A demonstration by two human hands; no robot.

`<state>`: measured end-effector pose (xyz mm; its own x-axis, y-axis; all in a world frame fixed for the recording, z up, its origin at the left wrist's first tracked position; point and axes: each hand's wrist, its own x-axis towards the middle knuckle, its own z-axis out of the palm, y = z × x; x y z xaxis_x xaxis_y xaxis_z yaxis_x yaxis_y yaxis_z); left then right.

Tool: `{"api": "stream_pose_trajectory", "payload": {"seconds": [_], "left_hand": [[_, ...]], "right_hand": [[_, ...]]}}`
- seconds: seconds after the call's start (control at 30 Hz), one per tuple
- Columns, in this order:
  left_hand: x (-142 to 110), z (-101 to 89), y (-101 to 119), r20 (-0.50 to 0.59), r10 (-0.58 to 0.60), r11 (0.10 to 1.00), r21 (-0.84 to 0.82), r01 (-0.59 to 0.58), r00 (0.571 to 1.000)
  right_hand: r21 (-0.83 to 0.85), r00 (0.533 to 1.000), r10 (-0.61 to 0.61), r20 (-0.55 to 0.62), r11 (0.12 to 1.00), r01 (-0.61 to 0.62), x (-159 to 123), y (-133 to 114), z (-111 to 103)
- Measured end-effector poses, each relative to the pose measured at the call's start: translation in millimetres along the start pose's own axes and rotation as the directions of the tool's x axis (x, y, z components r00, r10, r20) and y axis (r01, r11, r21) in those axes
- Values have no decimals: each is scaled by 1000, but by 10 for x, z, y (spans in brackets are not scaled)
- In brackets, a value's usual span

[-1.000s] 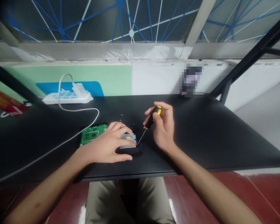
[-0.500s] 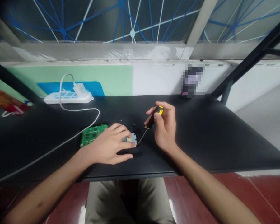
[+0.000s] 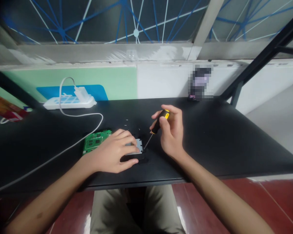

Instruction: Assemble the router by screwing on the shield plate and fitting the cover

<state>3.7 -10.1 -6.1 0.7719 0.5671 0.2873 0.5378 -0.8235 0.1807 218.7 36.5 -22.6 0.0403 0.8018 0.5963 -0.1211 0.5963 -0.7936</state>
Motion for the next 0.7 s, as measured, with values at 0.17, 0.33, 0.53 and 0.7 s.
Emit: {"api": "stream_pose_trajectory", "payload": {"seconds": [0.17, 0.33, 0.53, 0.7], "left_hand": [[6, -1, -8, 2, -28, 999, 17, 28, 1000], [5, -10, -3, 12, -16, 999, 28, 15, 1000], [-5, -7, -3, -2, 15, 1000, 13, -15, 1000], [-12, 27, -10, -10, 27, 1000, 13, -27, 1000]], "right_hand": [[24, 1000, -28, 7, 999, 28, -2, 5, 8], [22, 1000, -20, 4, 1000, 20, -6, 3, 8], [24, 999, -43, 12, 999, 43, -3, -6, 10], [10, 998, -57, 18, 998, 57, -3, -8, 11]]}}
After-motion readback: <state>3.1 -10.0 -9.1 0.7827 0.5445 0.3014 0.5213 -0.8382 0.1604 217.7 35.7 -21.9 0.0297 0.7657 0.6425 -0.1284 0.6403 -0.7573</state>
